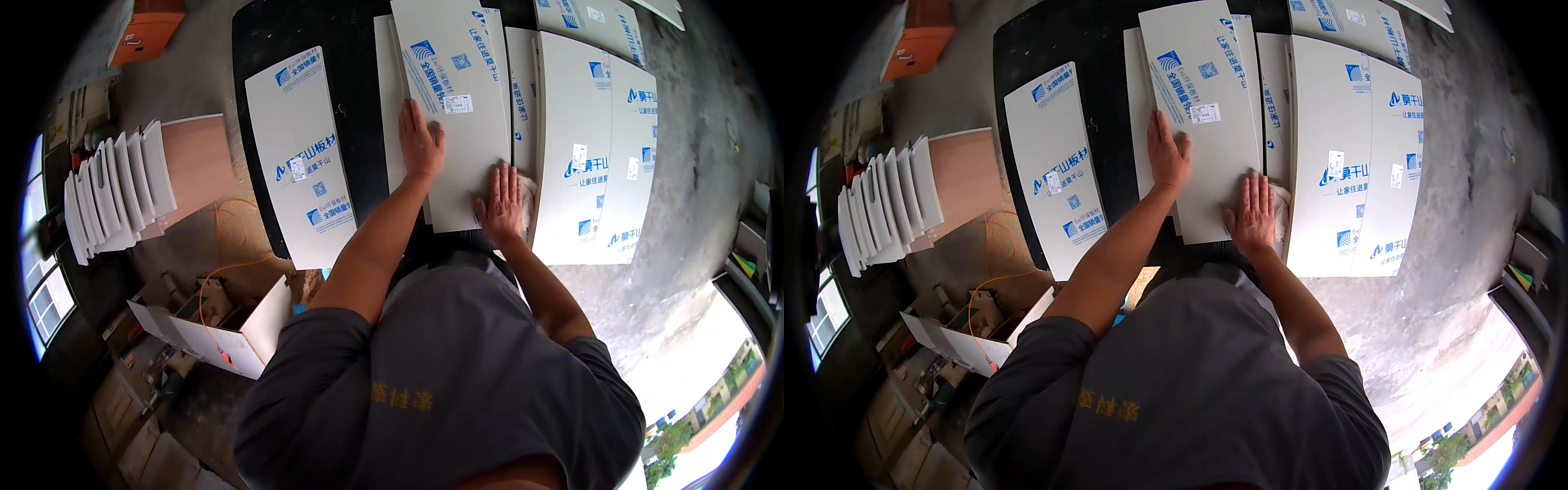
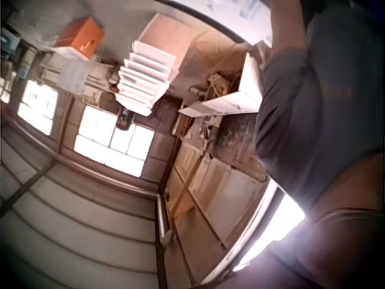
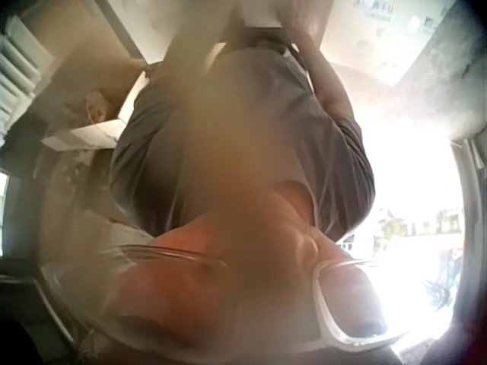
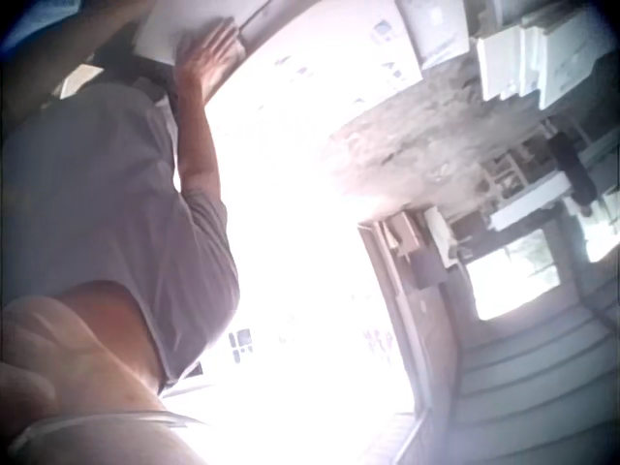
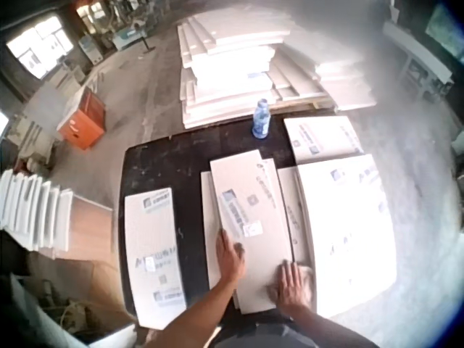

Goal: The person wipes white boards with a cloth, scrapes the edges with a small metal tool, and stacks them on a table.

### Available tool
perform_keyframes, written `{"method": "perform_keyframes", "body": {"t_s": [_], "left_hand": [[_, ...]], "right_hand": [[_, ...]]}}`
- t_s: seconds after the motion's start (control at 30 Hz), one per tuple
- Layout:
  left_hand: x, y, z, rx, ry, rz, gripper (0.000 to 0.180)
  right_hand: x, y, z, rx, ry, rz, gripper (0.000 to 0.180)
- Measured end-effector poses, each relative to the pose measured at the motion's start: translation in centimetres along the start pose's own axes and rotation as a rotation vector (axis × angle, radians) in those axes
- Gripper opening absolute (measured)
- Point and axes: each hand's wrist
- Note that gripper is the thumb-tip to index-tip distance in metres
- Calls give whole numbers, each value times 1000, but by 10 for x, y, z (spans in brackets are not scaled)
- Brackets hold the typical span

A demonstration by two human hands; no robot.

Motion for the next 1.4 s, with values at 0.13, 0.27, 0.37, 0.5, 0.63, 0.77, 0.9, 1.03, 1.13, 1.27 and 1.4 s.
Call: {"method": "perform_keyframes", "body": {"t_s": [0.13,0.27,0.37,0.5,0.63,0.77,0.9,1.03,1.13,1.27,1.4], "left_hand": [[0,-1,5,4,0,1,87],[-8,-4,4,8,27,-12,87],[-10,-3,7,-6,49,-21,89],[-9,-8,10,-36,83,-17,89],[-12,-3,5,-21,64,3,87],[-9,-7,8,-17,76,-6,90],[-11,-6,8,-6,62,8,91],[-11,-5,9,-25,72,-25,90],[-12,-6,11,-28,74,-16,89],[-14,-3,8,-48,80,-32,89],[-10,1,7,-35,73,-36,90]], "right_hand": [[-9,1,38,-57,25,-12,88],[-27,5,137,-122,-33,-101,90],[-31,4,247,-185,-163,-170,88],[-38,3,383,-136,-343,-319,78],[-42,-3,407,-235,-519,-115,72],[-15,-50,394,53,-472,69,75],[-14,-47,394,119,-499,308,59],[-59,-42,389,342,-495,592,38],[-82,-28,359,215,-522,627,39],[-47,4,311,-130,-278,-106,66],[-34,7,416,-73,-399,-298,74]]}}
Point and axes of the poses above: each hand's wrist, its own z-axis towards the middle knuckle, its own x-axis out of the palm, y = z × x, and after that the axes turned 4 degrees about -y, right-handed
